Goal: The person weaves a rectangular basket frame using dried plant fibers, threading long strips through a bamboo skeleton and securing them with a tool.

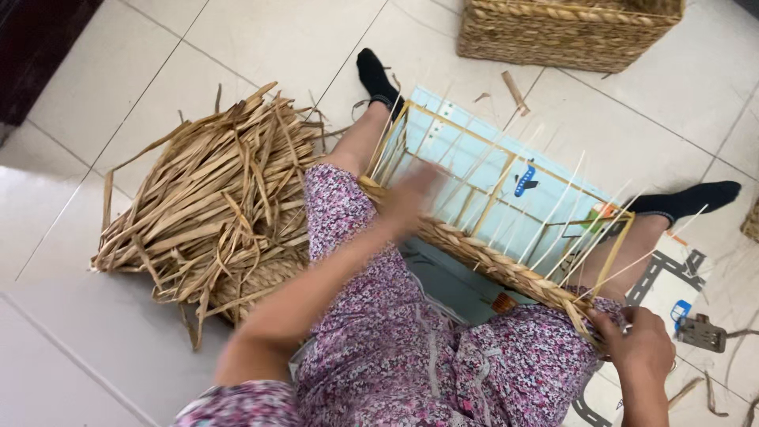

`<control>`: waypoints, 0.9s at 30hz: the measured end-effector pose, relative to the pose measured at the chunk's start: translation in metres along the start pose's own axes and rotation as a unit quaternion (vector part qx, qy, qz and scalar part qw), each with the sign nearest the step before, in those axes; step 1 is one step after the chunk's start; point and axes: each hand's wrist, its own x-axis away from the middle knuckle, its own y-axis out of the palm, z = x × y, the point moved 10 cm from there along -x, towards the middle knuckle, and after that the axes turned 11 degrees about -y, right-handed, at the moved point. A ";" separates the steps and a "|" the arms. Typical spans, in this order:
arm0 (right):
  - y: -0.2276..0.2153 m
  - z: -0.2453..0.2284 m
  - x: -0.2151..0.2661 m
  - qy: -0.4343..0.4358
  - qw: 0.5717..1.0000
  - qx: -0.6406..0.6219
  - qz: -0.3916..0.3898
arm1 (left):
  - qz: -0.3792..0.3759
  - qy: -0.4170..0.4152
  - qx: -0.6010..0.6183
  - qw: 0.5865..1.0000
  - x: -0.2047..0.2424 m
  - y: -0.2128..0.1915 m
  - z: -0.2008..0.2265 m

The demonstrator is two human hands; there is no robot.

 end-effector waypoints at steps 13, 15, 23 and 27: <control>-0.044 -0.041 -0.007 -0.027 0.965 -0.251 0.076 | -0.022 -0.483 -0.172 0.859 0.122 -0.158 -0.334; -0.065 -0.063 -0.011 -0.032 0.959 -0.274 0.073 | 0.111 -0.339 -0.202 0.912 0.085 -0.186 -0.284; -0.084 -0.220 -0.036 -0.118 0.841 -0.528 -0.015 | 0.334 0.071 -0.119 0.932 0.045 -0.263 -0.032; -0.056 -0.347 -0.035 -0.154 0.743 -0.626 -0.180 | 0.177 0.196 -0.050 0.963 0.074 -0.206 0.028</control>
